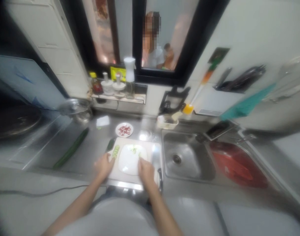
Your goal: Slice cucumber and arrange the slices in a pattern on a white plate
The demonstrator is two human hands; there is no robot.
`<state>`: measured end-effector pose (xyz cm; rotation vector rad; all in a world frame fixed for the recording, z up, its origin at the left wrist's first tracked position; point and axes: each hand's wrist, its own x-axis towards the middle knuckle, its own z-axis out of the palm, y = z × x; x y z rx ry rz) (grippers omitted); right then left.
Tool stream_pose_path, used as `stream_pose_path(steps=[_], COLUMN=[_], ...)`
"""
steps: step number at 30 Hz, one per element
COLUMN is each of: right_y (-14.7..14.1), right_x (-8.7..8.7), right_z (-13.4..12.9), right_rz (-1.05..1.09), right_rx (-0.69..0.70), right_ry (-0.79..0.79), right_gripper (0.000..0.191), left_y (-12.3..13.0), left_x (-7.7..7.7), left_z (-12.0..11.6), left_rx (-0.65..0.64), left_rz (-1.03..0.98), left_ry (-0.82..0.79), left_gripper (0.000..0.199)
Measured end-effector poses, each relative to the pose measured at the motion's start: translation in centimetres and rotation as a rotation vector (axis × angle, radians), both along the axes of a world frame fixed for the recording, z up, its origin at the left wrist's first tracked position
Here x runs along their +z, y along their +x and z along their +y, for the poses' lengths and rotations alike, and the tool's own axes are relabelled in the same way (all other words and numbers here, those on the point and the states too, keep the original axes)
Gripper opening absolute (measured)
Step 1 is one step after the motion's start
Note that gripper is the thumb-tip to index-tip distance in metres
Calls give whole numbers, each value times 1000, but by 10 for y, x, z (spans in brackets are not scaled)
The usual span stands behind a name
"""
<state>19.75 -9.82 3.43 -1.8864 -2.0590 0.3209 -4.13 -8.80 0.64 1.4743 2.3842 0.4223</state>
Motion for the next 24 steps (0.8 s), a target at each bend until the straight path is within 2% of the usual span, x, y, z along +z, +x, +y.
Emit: stream_pose_path(steps=[6,12,16,19,24], right_y=[-3,-3,-2,-5,-18], right_x=[2,2,5,13,40], right_z=[-2,-7,-7,-4,7], right_rz=[16,10,54,144,380], right_rx=[5,-2,-4,-6,18], right_ry=[-3,-11,-10,6,44], right_gripper=[38,37,38,38,34], left_y=[0,1,-1,0,10], left_x=[-4,-3,-5,0,27], left_z=[4,5,9,16,22], left_rx=[-7,40,107,135,51], left_rz=[7,-121,-352,-602,-940], left_ry=[-23,36,94,171,299], left_gripper=[28,18,17,24,36])
